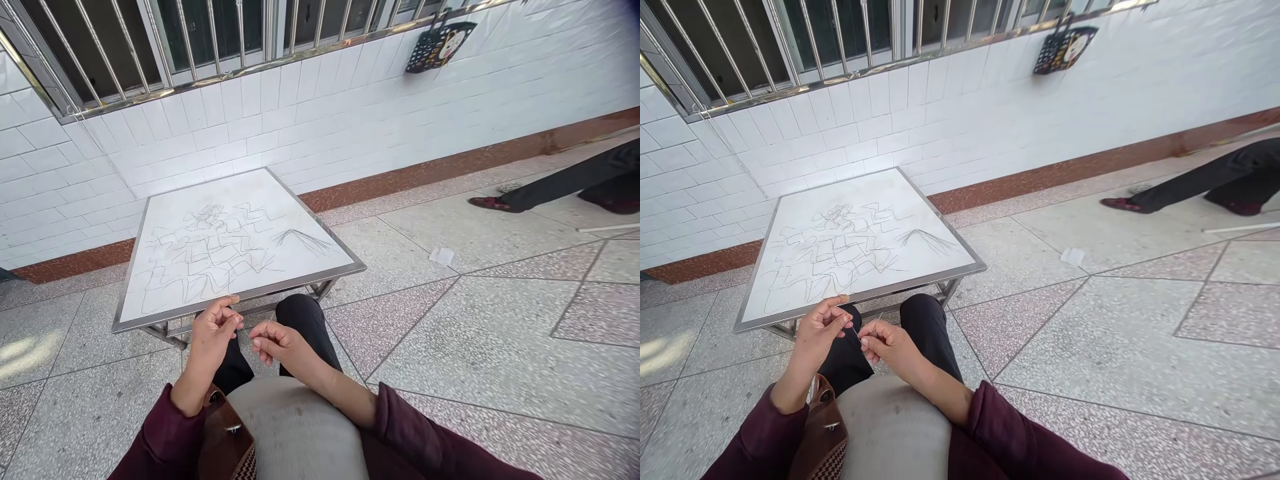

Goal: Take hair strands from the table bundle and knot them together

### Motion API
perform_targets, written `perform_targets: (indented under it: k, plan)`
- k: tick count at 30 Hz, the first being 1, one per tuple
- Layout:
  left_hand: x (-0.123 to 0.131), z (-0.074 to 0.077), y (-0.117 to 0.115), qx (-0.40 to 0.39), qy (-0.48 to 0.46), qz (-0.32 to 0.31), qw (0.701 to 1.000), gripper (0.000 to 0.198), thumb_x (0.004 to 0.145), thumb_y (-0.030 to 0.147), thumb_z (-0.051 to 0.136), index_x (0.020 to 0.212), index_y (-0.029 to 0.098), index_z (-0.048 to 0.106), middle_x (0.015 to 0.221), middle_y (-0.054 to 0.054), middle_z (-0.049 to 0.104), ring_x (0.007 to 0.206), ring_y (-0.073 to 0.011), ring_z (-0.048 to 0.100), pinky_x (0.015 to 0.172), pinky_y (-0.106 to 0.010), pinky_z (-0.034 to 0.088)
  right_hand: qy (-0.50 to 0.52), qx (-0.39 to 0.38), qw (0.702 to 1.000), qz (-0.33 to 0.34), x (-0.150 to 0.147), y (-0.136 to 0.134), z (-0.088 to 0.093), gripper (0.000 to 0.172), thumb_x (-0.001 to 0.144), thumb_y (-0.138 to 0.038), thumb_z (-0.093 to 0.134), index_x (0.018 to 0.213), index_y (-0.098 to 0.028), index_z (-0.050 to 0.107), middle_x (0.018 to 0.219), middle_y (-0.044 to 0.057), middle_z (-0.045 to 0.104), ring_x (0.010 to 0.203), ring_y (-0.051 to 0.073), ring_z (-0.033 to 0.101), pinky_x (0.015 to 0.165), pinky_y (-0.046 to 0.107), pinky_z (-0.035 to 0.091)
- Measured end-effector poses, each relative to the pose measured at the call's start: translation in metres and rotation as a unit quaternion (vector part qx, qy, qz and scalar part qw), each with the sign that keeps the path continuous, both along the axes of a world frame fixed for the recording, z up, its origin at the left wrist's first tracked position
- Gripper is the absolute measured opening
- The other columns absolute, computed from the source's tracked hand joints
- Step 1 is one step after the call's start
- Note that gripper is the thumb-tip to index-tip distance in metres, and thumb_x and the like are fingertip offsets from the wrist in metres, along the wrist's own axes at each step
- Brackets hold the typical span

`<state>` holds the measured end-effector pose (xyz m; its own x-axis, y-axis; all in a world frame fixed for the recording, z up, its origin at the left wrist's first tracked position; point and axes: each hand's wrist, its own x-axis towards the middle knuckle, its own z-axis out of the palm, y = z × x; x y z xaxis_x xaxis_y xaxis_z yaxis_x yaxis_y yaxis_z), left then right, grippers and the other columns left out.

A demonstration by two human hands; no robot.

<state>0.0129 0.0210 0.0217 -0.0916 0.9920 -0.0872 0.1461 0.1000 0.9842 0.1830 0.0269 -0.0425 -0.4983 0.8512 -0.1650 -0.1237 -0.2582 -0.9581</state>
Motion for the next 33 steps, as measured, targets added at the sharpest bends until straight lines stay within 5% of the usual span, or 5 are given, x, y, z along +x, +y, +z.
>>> perform_targets:
  k: [7, 18, 24, 33]
  plan:
    - [0.002, -0.001, -0.001, -0.006, -0.021, -0.003, 1.000, 0.043, 0.078, 0.039, 0.070, 0.114, 0.017, 0.063, 0.082, -0.004, 0.070, 0.075, -0.0171, 0.069, 0.057, -0.023, 0.053, 0.061, -0.075, 0.995, -0.005, 0.003, 0.003, 0.005, 0.037, 0.065, -0.040, 0.083, 0.087, -0.017, 0.063, 0.071, -0.005, 0.059, 0.057, 0.007, 0.051, 0.055, 0.022, 0.040]
    - [-0.012, -0.001, -0.002, -0.003, -0.047, -0.031, 0.998, 0.046, 0.084, 0.043, 0.066, 0.121, 0.018, 0.061, 0.101, -0.010, 0.073, 0.092, -0.0215, 0.070, 0.076, -0.031, 0.055, 0.098, -0.112, 0.988, -0.024, 0.009, 0.004, 0.008, 0.027, 0.071, -0.037, 0.080, 0.086, -0.020, 0.067, 0.067, -0.005, 0.053, 0.054, 0.005, 0.040, 0.052, 0.021, 0.027]
    - [-0.010, -0.001, -0.001, -0.032, -0.104, -0.014, 0.994, 0.051, 0.076, 0.038, 0.074, 0.119, 0.015, 0.059, 0.094, -0.009, 0.072, 0.084, -0.0226, 0.072, 0.065, -0.029, 0.056, 0.101, -0.109, 0.989, -0.018, 0.010, 0.005, 0.005, 0.033, 0.074, -0.037, 0.079, 0.104, -0.025, 0.070, 0.068, -0.005, 0.048, 0.059, 0.007, 0.042, 0.055, 0.020, 0.030]
    - [-0.016, 0.001, 0.000, -0.077, -0.200, -0.016, 0.977, 0.052, 0.080, 0.040, 0.071, 0.123, 0.015, 0.057, 0.102, -0.012, 0.072, 0.093, -0.0260, 0.072, 0.075, -0.032, 0.058, 0.143, -0.161, 0.975, -0.049, 0.010, 0.005, 0.008, 0.035, 0.070, -0.033, 0.083, 0.102, -0.025, 0.072, 0.068, -0.005, 0.050, 0.059, 0.005, 0.043, 0.055, 0.016, 0.033]
